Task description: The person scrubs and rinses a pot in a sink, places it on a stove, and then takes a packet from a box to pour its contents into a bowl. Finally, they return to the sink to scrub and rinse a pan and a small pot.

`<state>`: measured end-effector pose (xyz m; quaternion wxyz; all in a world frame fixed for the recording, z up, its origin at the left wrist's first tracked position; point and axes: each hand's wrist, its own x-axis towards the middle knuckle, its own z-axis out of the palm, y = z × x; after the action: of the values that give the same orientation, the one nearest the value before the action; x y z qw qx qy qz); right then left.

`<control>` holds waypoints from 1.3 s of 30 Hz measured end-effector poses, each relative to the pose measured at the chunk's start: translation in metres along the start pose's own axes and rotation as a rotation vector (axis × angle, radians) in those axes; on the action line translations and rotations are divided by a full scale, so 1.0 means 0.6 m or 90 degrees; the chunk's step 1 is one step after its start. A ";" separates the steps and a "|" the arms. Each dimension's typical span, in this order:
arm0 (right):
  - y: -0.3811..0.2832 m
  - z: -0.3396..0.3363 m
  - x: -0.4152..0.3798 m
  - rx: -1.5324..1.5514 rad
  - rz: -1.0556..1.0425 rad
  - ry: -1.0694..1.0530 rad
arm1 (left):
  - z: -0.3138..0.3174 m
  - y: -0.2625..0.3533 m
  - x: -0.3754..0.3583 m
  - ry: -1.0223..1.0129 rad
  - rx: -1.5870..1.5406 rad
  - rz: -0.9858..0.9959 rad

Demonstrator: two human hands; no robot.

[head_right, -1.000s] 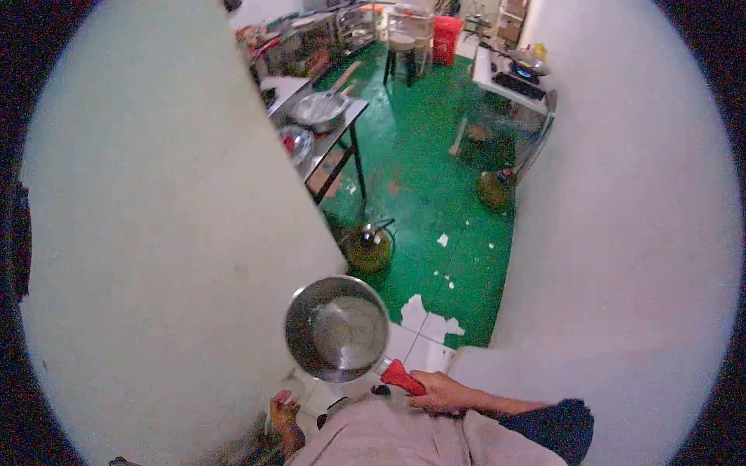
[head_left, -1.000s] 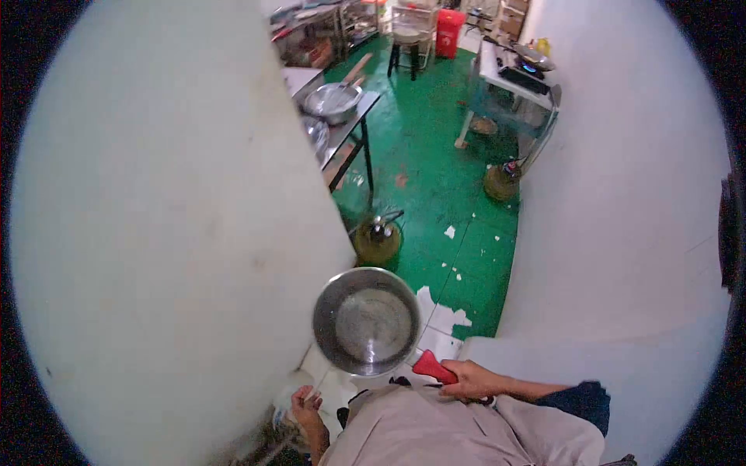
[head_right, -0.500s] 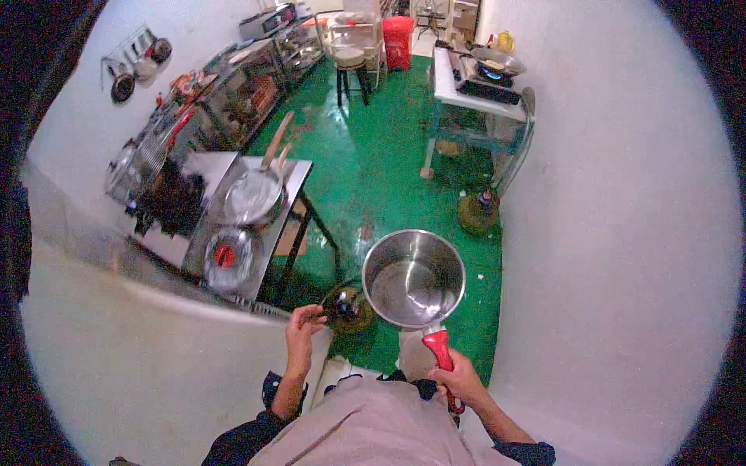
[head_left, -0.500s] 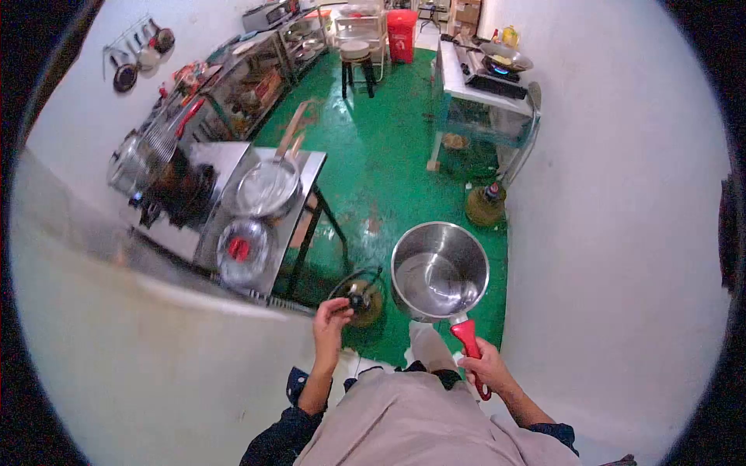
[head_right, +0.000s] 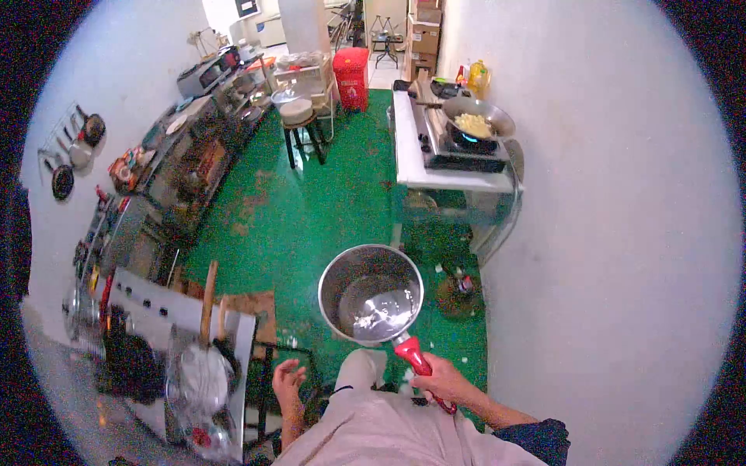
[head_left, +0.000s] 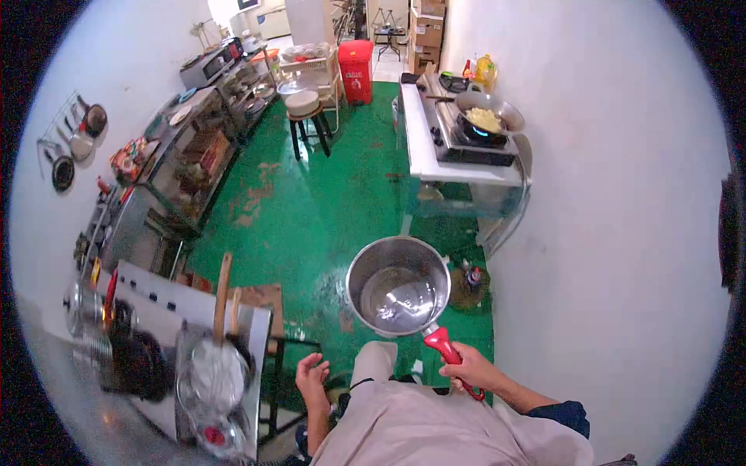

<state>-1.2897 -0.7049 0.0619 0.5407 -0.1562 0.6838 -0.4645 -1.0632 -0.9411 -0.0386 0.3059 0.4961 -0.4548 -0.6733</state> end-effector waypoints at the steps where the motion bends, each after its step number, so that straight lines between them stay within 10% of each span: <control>1: -0.036 -0.018 0.048 -0.007 -0.003 -0.006 | 0.017 0.003 0.054 0.013 -0.018 0.000; 24: -0.755 -0.458 0.924 0.258 -0.126 0.132 | 0.759 0.548 1.278 -0.172 0.039 0.203; 39: -1.053 -0.786 1.248 0.424 -0.162 0.637 | 1.313 0.673 1.826 -0.400 0.180 0.073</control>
<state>-2.1639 -1.3496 0.1170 0.1144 0.1773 0.6489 -0.7310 -2.1759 -1.8046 -0.0216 0.1168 0.2758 -0.6425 -0.7053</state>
